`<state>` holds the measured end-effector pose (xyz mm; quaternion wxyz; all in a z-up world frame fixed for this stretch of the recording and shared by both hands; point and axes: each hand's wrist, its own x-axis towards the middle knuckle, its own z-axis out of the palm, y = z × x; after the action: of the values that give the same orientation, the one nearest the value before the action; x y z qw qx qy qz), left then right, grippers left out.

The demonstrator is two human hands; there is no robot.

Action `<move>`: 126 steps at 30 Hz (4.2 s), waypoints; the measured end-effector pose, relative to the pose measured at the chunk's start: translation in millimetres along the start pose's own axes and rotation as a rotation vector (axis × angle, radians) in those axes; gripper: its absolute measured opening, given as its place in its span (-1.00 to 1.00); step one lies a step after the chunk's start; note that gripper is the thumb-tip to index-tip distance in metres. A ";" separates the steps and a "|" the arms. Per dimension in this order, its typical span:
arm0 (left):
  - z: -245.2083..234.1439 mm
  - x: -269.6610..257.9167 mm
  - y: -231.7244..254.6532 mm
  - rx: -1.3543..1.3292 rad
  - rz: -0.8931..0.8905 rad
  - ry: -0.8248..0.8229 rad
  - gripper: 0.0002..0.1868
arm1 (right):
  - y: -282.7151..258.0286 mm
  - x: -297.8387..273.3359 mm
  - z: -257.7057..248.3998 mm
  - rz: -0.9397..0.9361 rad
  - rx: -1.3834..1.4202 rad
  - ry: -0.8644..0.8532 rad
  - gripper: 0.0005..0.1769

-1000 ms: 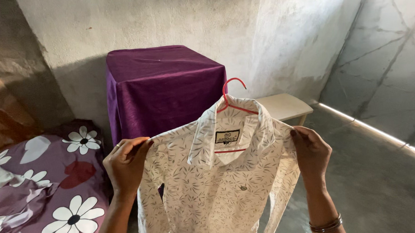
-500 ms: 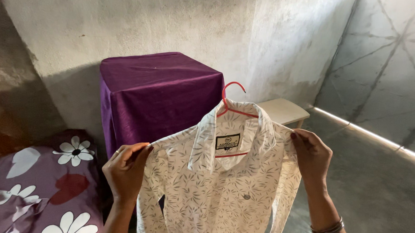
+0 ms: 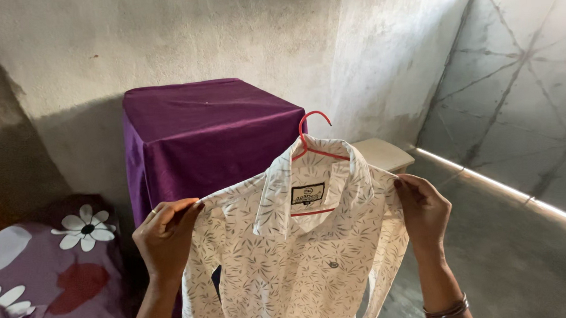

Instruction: The person unfolds a white patterned shirt, places it on a red hanger, and hangs it on a clothesline. The person adjusts the collar and shoulders to ensure the shirt is properly positioned.

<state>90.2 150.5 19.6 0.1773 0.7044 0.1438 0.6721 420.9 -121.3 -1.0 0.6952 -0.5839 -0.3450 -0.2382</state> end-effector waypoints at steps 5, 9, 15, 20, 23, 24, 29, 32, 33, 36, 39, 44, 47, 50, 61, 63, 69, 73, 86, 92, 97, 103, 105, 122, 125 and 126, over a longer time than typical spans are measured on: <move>3.0 16.1 -21.6 0.009 0.024 -0.022 -0.88 | 1.3 1.9 18.1 0.000 -0.015 0.028 -0.82; 3.6 26.0 -41.5 0.038 -0.058 -0.059 -0.90 | 2.4 1.3 32.7 -0.018 -0.028 0.044 -0.82; 5.7 36.7 -66.0 -0.037 -0.014 -0.072 -0.90 | -0.2 -1.4 49.0 -0.017 -0.070 0.072 -0.82; 5.0 47.2 -80.8 -0.038 -0.014 -0.093 -0.91 | -1.4 -3.0 60.0 0.005 -0.072 0.094 -0.83; 4.0 51.7 -87.3 -0.051 -0.035 -0.107 -0.92 | -5.1 -5.4 64.6 -0.001 -0.128 0.100 -0.83; 4.4 53.6 -89.2 -0.064 -0.026 -0.111 -0.92 | -6.1 -5.7 65.8 0.004 -0.165 0.107 -0.83; 0.6 56.2 -94.8 -0.090 0.060 -0.106 -0.90 | -9.8 -7.7 71.8 0.026 -0.173 0.119 -0.83; -2.0 55.1 -96.5 -0.124 0.051 -0.111 -0.90 | -11.6 -9.8 73.3 0.018 -0.200 0.117 -0.84; -2.9 55.8 -96.4 -0.135 0.036 -0.114 -0.91 | -12.5 -8.6 74.5 0.007 -0.196 0.115 -0.84; -4.8 58.5 -95.0 -0.111 0.027 -0.104 -0.90 | -14.6 -3.5 77.5 -0.003 -0.161 0.108 -0.83; -8.4 60.2 -92.8 -0.098 0.062 -0.087 -0.90 | -14.9 -1.3 80.5 0.002 -0.120 0.105 -0.83; -12.2 65.5 -86.4 -0.027 0.057 -0.074 -0.90 | -11.2 9.9 86.1 -0.035 -0.096 0.089 -0.82; -8.6 68.9 -84.0 -0.033 0.096 -0.048 -0.90 | -8.8 16.3 88.6 -0.028 -0.050 0.077 -0.81; -3.7 71.0 -82.6 -0.028 0.095 -0.034 -0.90 | -7.6 25.5 89.5 -0.028 -0.032 0.070 -0.81; 18.3 73.6 -68.3 0.015 0.066 0.025 -0.90 | 19.4 68.7 95.4 -0.018 -0.002 0.031 -0.79; 22.3 73.5 -64.7 0.027 0.062 0.038 -0.90 | 26.6 77.6 97.0 -0.068 0.005 0.022 -0.79; 33.5 77.8 -58.9 0.069 0.143 0.057 -0.91 | 44.7 103.8 99.2 -0.095 0.079 -0.005 -0.81; 39.6 76.9 -52.2 0.066 0.102 0.065 -0.91 | 45.3 119.4 96.5 -0.126 0.034 -0.023 -0.82; 40.2 119.4 -48.0 0.099 0.240 0.097 -0.93 | 5.1 169.7 92.3 -0.205 -0.038 -0.005 -0.87; 38.3 152.1 -41.5 0.104 0.297 0.113 -0.93 | -15.1 195.7 96.1 -0.311 -0.040 0.002 -0.84; 39.1 174.3 -36.7 0.085 0.260 0.126 -0.90 | -32.0 215.4 101.8 -0.339 0.034 0.006 -0.84; 43.1 203.5 -34.2 -0.011 0.176 0.117 -0.90 | -54.4 239.6 106.1 -0.466 -0.062 0.019 -0.84; 43.2 211.2 -31.7 -0.028 0.178 0.102 -0.89 | -59.5 250.2 109.6 -0.435 -0.060 0.020 -0.84; 46.7 280.1 -29.1 -0.035 0.300 0.155 -0.91 | -89.1 323.8 138.9 -0.581 -0.233 0.052 -0.86; 46.6 290.7 -27.4 0.017 0.333 0.154 -0.92 | -82.1 337.7 142.9 -0.590 -0.190 0.050 -0.85; 45.9 293.8 -27.4 0.042 0.352 0.151 -0.93 | -80.0 345.3 143.9 -0.649 -0.273 0.059 -0.87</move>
<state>153.2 301.9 269.1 0.0309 0.6700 0.0451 0.7404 557.1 27.5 324.0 0.5086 -0.5242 -0.4572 -0.5074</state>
